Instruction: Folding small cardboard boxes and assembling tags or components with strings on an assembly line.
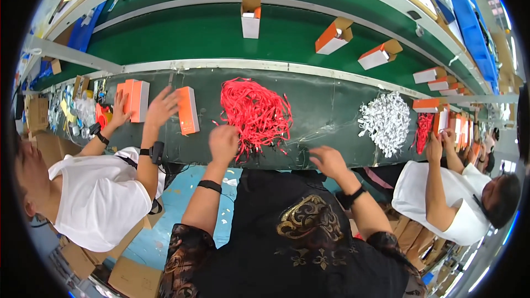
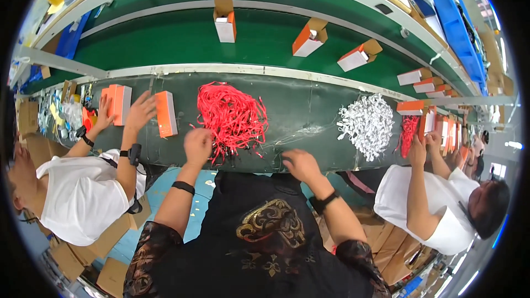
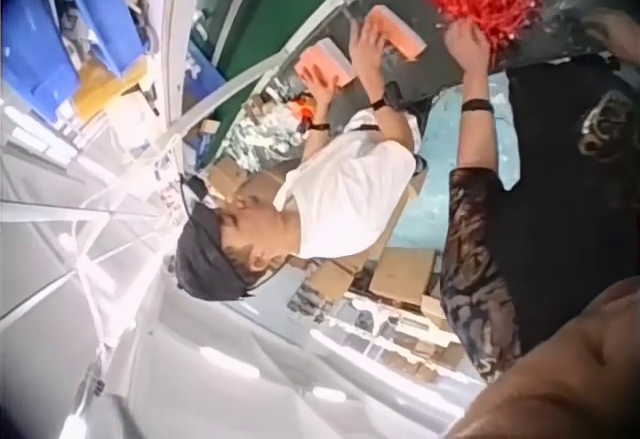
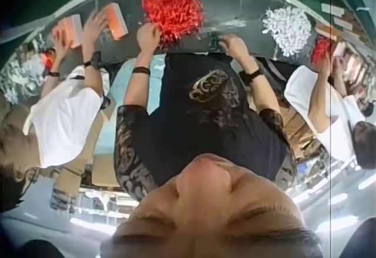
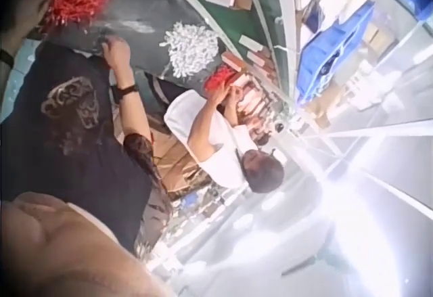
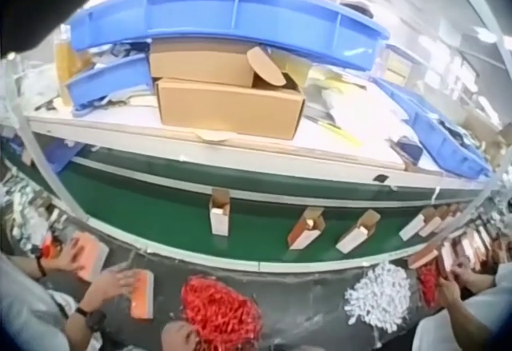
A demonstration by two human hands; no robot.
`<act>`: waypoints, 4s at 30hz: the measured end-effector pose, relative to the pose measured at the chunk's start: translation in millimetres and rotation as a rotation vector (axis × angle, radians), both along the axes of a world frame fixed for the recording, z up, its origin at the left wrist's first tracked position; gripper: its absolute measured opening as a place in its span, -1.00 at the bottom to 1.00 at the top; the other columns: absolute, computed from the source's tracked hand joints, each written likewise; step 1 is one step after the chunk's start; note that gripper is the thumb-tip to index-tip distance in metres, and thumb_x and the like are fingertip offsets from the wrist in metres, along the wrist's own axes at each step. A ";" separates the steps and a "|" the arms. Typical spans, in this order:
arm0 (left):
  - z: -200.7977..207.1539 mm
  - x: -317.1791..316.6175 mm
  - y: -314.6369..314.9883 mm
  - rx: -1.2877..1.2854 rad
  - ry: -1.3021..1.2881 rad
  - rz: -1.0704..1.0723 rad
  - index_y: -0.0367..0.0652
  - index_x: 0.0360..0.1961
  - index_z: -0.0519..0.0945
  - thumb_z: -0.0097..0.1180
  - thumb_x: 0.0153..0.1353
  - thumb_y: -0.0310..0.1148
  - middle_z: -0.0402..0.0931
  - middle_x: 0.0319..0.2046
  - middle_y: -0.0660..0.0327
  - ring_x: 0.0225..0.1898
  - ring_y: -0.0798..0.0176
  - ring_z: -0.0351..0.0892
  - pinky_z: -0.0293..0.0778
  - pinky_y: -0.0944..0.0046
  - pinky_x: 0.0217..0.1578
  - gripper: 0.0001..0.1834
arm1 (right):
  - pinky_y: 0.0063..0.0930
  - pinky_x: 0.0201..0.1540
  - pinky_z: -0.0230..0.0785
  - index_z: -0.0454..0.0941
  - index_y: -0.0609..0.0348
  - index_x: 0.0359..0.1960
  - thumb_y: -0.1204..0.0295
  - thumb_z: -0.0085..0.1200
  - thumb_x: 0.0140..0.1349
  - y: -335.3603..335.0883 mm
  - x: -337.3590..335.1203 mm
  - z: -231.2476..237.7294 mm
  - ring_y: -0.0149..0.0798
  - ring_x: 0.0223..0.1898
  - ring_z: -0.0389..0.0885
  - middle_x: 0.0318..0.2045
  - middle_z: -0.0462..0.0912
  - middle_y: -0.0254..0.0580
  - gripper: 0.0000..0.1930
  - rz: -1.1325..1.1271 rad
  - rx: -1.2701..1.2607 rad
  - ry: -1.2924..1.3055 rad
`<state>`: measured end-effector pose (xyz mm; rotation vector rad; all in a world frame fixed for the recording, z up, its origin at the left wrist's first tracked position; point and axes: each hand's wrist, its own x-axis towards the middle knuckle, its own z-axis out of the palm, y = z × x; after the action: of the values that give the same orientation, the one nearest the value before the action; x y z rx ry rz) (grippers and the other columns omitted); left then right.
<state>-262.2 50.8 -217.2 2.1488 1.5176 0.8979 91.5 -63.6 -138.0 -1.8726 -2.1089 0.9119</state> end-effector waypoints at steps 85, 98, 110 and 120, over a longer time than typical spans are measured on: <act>159.3 247.1 -55.3 -0.722 -0.044 -0.523 -0.24 -0.30 0.55 -0.14 0.45 -0.13 0.45 -0.60 0.18 -0.51 0.22 0.45 0.36 0.20 -0.42 -0.61 | -0.61 -0.57 0.21 0.61 0.20 -0.31 0.41 0.23 0.22 -31.3 194.2 -12.2 -0.59 -0.64 0.35 -0.59 0.53 -0.45 -0.87 -0.997 -0.213 1.223; 174.9 232.7 -64.4 -0.661 -0.048 -0.239 -0.24 -0.31 0.61 0.02 0.38 -0.25 0.49 -0.59 0.25 -0.50 0.40 0.43 0.38 0.33 -0.40 -0.73 | -0.12 -0.03 0.47 0.64 0.14 -0.28 0.11 0.26 0.13 -35.3 190.0 -131.2 0.04 -0.06 0.62 -0.18 0.66 0.02 -0.66 -1.359 -0.079 0.100; 185.0 227.2 -69.9 -0.640 -0.100 -0.325 -0.27 -0.32 0.64 0.14 0.33 -0.26 0.39 -0.64 0.39 -0.55 0.51 0.31 0.30 0.40 -0.49 -0.75 | -0.03 0.01 0.47 0.58 0.14 -0.10 0.21 0.22 0.13 -14.9 176.1 -120.7 0.08 -0.02 0.61 -0.06 0.63 0.08 -0.64 -1.376 -0.176 0.002; 214.1 243.3 -54.0 -0.656 0.117 -0.536 -0.26 -0.32 0.65 0.15 0.32 -0.31 0.44 -0.62 0.37 -0.55 0.51 0.34 0.29 0.37 -0.52 -0.79 | -0.31 -0.19 0.49 0.66 0.11 -0.05 0.34 0.20 0.22 -14.5 114.7 40.9 -0.14 -0.27 0.68 -0.32 0.69 -0.07 -0.72 -0.493 0.396 0.549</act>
<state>-18.9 -3.1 -3.1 1.9525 0.9916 0.0703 206.2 -78.0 -97.1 -1.5861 -1.3075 0.7131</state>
